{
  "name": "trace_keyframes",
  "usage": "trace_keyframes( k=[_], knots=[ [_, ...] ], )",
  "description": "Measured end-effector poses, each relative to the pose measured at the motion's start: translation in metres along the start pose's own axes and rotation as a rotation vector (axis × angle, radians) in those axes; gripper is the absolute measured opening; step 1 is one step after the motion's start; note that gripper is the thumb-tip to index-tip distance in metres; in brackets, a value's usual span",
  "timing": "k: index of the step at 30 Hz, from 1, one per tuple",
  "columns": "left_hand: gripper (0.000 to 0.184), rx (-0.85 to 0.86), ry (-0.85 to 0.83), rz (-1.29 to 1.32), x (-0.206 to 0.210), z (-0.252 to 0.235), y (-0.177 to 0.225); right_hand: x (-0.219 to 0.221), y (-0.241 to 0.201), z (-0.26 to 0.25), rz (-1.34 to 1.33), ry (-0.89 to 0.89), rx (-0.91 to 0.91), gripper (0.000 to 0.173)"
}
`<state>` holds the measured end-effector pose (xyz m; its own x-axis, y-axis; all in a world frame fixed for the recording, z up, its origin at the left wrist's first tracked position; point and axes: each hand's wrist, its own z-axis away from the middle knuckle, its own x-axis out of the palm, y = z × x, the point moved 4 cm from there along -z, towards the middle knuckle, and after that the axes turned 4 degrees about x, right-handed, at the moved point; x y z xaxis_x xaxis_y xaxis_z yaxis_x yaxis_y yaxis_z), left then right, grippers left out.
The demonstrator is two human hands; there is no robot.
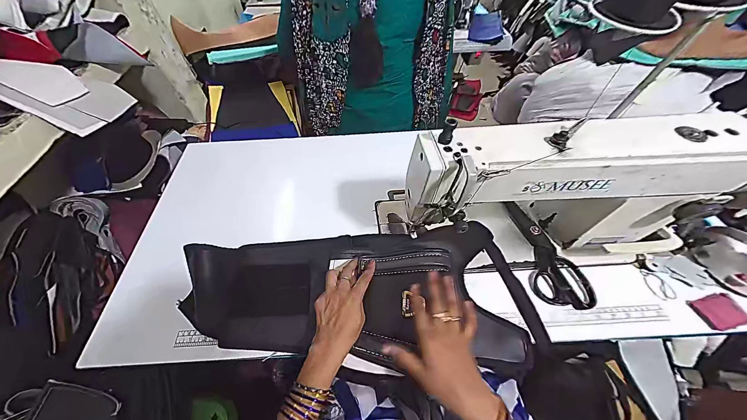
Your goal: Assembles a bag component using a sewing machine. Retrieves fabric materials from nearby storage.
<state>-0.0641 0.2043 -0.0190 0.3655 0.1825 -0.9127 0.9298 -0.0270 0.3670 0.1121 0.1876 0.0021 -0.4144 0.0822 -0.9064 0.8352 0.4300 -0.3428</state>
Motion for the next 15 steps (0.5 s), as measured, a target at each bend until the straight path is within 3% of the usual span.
trace_keyframes(
  k=[2, 5, 8, 11, 15],
  knots=[
    [0.059, 0.012, 0.048, 0.009, 0.004, -0.001, -0.006, -0.013, 0.043, -0.006, 0.069, 0.070, 0.145, 0.104],
    [0.056, 0.034, 0.010, 0.077, 0.011, -0.001, -0.019, -0.009, 0.069, -0.005, -0.066, 0.000, 0.229, 0.086],
    [0.050, 0.048, 0.001, 0.126, 0.013, 0.000, -0.023, -0.011, 0.049, -0.004, -0.392, -0.027, 0.362, 0.088],
    [0.048, 0.056, -0.012, 0.143, 0.011, 0.001, -0.026, -0.002, 0.037, -0.006, -0.815, -0.165, 0.474, 0.115],
    [0.055, 0.095, -0.013, 0.154, 0.008, 0.000, -0.034, 0.003, 0.072, -0.005, -1.192, -0.099, 0.556, 0.097]
  ],
)
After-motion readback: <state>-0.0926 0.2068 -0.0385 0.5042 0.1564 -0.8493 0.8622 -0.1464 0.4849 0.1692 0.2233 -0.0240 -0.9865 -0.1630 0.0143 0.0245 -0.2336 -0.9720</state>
